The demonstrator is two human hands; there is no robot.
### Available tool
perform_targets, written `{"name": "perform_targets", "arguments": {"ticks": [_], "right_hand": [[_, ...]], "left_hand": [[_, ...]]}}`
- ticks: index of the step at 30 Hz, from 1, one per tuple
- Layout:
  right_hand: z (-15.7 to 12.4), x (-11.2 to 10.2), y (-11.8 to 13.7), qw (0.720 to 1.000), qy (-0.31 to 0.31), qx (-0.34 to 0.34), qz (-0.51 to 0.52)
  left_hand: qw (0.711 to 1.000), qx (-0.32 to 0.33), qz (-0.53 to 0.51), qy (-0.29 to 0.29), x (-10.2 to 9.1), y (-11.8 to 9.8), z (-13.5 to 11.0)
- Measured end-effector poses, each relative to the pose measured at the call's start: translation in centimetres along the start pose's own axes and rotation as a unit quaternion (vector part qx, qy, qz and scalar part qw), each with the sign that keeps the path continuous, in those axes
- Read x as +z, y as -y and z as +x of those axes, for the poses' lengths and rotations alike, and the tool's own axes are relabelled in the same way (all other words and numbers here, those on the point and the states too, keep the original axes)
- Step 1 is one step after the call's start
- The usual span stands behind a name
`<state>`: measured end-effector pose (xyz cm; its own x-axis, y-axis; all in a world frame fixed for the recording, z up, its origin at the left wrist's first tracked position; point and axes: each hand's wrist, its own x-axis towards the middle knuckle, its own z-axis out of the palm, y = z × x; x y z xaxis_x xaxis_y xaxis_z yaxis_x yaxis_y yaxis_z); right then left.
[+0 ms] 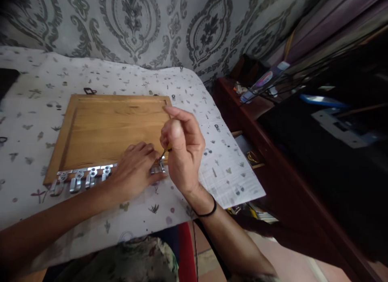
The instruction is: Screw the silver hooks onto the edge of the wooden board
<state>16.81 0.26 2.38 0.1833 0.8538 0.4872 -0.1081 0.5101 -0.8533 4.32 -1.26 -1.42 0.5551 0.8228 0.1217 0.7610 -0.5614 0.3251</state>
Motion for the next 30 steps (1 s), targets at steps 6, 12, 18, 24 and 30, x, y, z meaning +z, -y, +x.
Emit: {"name": "perform_targets", "arguments": {"ticks": [6,12,18,24,30], "right_hand": [[0.0,-0.7,-0.3,0.999,-0.019,-0.01,-0.034],[0.0,-2.0,-0.4,0.994,0.004,-0.049,-0.098],[-0.1,-2.3,0.8,0.985,-0.009,-0.053,-0.166],[0.1,-2.3,1.9,0.988,0.014,-0.033,-0.152],[0.2,-2.7,1.7,0.988,0.017,-0.064,-0.142]], "left_hand": [[1.0,-0.004,-0.002,-0.003,-0.1,-0.1,0.1],[1.0,0.0,-0.008,-0.004,-0.1,0.0,0.0],[1.0,0.004,-0.008,-0.006,0.1,0.1,-0.1],[1.0,0.007,-0.011,-0.005,0.2,0.3,0.0],[1.0,0.003,-0.002,-0.007,0.0,0.0,0.0]]}}
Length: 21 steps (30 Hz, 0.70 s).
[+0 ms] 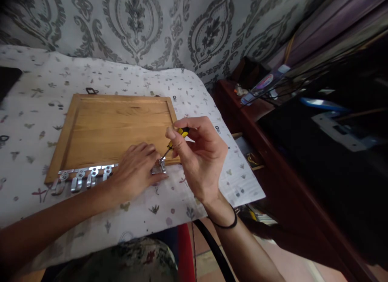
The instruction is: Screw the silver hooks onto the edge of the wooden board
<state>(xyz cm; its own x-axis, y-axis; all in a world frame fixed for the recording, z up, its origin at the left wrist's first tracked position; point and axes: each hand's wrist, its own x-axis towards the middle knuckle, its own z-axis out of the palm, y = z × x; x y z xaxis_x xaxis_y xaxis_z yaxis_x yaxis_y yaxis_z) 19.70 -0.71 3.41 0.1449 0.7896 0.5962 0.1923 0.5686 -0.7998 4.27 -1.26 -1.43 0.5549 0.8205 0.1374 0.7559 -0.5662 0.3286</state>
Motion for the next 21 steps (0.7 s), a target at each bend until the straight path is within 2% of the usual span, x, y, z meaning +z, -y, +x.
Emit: {"name": "perform_targets", "arguments": {"ticks": [5,12,17,21], "right_hand": [[-0.1,-0.5,0.5,0.999,0.023,-0.006,-0.043],[-0.4,-0.7,0.1,0.999,0.041,0.007,-0.02],[-0.1,-1.0,-0.2,0.996,0.03,-0.026,-0.078],[0.1,-1.6,0.2,0.992,0.046,-0.044,-0.113]], "left_hand": [[1.0,0.002,0.0,0.001,0.3,0.2,0.0],[1.0,0.008,-0.017,-0.009,0.4,0.3,-0.2],[1.0,0.003,-0.013,0.001,0.2,0.1,-0.1],[1.0,0.001,-0.016,-0.001,0.1,0.1,-0.1]]}}
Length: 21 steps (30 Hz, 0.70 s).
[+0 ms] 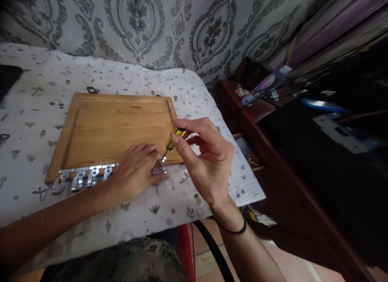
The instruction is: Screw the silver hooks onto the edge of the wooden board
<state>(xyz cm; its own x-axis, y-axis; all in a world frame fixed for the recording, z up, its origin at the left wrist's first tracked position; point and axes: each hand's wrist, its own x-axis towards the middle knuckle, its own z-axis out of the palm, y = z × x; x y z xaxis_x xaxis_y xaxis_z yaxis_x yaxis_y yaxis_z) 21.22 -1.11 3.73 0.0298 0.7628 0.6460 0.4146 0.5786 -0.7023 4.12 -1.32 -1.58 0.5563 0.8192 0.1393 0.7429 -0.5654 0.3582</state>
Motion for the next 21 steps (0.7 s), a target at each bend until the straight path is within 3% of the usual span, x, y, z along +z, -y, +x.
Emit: {"name": "perform_targets", "arguments": {"ticks": [12,17,21], "right_hand": [[0.1,0.1,0.3,1.0,0.005,-0.013,-0.007],[0.3,-0.8,0.3,0.999,0.043,-0.029,-0.009],[0.0,-0.9,0.3,0.999,0.053,-0.002,0.013]], "left_hand": [[1.0,0.005,0.0,-0.007,0.2,0.1,0.1],[1.0,0.005,-0.004,-0.009,0.2,0.1,0.0],[1.0,0.005,-0.006,-0.011,0.2,0.1,0.0]]}}
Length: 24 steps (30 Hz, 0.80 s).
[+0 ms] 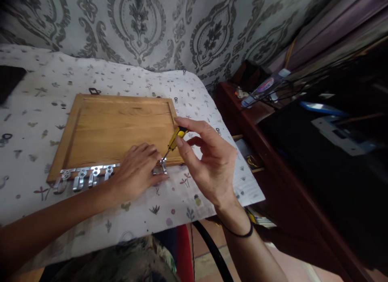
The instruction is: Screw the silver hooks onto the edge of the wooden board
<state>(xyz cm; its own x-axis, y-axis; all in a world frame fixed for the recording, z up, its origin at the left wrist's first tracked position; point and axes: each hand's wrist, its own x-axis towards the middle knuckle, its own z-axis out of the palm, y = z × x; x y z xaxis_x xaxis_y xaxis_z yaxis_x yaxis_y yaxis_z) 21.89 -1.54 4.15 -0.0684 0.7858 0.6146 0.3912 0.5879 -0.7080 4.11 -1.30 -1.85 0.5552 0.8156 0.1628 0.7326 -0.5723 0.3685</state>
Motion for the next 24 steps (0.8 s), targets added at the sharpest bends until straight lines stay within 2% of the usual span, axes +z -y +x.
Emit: {"name": "perform_targets", "arguments": {"ticks": [6,10,14,20,24], "right_hand": [[-0.03,1.02,0.38,0.999,-0.008,0.022,0.029],[0.22,1.08,0.45,0.999,-0.036,0.011,-0.011],[0.08,0.66,0.5,1.0,-0.022,0.007,-0.005],[-0.38,0.74,0.69,0.999,0.005,0.04,0.018],[-0.35,1.1,0.74,0.999,-0.016,0.038,0.0]], "left_hand": [[1.0,0.005,0.007,-0.006,0.32,0.1,-0.04],[1.0,0.005,0.006,-0.005,0.28,0.17,0.02],[1.0,0.001,0.006,0.003,-0.02,0.06,0.13],[1.0,-0.009,0.008,0.009,-0.29,-0.16,0.08],[1.0,-0.001,0.005,0.01,-0.11,0.04,0.01]]}}
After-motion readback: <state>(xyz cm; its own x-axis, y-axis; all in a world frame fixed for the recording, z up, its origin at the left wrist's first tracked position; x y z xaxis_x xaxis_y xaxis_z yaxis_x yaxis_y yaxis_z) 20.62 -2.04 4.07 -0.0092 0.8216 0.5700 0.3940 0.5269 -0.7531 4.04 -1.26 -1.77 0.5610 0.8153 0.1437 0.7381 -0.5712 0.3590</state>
